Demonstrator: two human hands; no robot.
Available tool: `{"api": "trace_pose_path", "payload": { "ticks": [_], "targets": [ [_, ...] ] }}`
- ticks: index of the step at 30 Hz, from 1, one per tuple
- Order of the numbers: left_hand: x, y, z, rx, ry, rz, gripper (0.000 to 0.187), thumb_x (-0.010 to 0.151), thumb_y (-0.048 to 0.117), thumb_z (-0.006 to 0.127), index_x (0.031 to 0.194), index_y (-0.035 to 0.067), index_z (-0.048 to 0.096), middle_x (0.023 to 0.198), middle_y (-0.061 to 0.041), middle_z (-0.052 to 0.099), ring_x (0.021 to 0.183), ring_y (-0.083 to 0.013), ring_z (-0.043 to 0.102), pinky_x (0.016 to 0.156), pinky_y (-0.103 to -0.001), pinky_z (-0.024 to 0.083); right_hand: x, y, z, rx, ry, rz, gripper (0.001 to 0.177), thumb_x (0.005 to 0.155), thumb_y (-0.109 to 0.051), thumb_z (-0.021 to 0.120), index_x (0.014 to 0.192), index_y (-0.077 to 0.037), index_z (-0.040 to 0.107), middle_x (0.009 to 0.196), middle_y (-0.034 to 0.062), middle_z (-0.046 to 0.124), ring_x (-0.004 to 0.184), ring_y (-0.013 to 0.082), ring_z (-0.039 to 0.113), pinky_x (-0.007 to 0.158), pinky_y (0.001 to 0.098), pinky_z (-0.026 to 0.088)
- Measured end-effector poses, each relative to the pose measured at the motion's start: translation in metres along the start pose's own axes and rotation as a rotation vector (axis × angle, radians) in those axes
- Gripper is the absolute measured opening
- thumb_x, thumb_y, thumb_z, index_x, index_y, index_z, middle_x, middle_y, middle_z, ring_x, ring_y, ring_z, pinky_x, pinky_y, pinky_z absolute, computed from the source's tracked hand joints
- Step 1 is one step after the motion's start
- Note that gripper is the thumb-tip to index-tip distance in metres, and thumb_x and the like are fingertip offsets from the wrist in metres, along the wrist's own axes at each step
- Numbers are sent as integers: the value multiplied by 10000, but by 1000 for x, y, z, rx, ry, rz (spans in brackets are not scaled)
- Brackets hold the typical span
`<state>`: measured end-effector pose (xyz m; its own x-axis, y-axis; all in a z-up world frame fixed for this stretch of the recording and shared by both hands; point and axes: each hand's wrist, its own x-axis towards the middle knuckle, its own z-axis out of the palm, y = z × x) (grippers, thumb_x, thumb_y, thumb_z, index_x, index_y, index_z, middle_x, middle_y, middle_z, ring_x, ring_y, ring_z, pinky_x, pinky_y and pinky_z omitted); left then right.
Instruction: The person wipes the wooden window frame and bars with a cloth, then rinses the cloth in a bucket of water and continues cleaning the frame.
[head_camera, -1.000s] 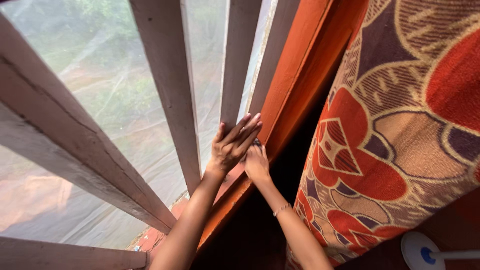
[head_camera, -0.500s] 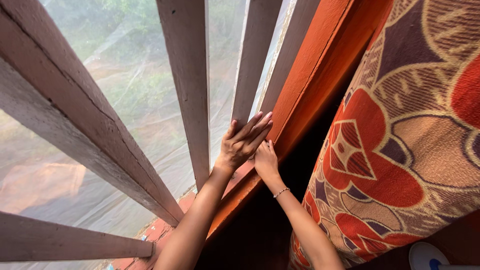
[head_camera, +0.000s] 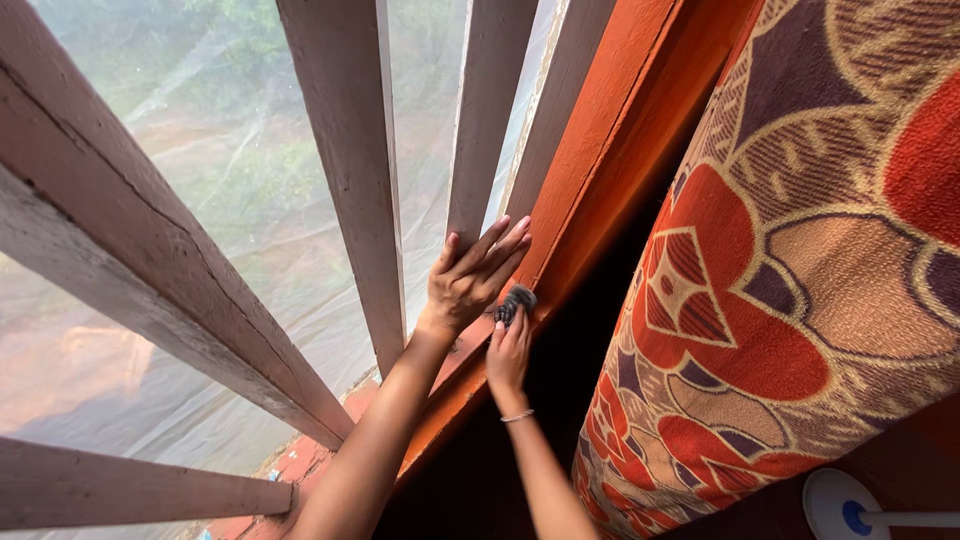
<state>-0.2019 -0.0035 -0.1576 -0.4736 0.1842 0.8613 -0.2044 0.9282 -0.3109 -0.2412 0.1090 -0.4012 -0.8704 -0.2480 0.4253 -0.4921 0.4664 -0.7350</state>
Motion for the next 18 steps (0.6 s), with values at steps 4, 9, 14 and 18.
{"api": "trace_pose_path", "payload": {
  "ticks": [4, 9, 14, 18],
  "targets": [
    [-3, 2, 1, -16, -10, -16, 337, 1025, 213, 460, 1300, 260, 649, 1431, 132, 517, 1389, -79, 371, 1239, -437, -2, -65, -12, 14, 51, -60, 177, 489, 962, -295, 523, 1279, 75, 477, 1258, 269, 551, 1191, 411, 493, 1033, 443, 386],
    [-6, 4, 2, 1, -33, -24, 345, 1021, 194, 459, 1295, 286, 647, 1446, 147, 496, 1398, -71, 359, 1240, -435, -7, -60, -4, 26, 251, -30, 382, 518, 978, -279, 472, 1328, 100, 426, 1348, 275, 494, 1223, 385, 492, 1019, 420, 390],
    [-4, 2, 3, 8, -36, -22, 316, 1037, 248, 459, 1278, 287, 659, 1448, 147, 490, 1391, -67, 366, 1240, -436, -3, 9, 39, 53, 286, 229, 379, 483, 1004, -247, 465, 1328, 111, 442, 1355, 291, 493, 1227, 393, 500, 1034, 411, 368],
    [-5, 5, 5, 17, -37, -37, 302, 1044, 257, 458, 1269, 294, 657, 1443, 157, 495, 1389, -62, 369, 1246, -432, 0, 1, 25, 41, 167, 168, 345, 411, 987, -263, 482, 1223, 69, 533, 1187, 235, 596, 1059, 367, 594, 920, 400, 471]
  ]
}}
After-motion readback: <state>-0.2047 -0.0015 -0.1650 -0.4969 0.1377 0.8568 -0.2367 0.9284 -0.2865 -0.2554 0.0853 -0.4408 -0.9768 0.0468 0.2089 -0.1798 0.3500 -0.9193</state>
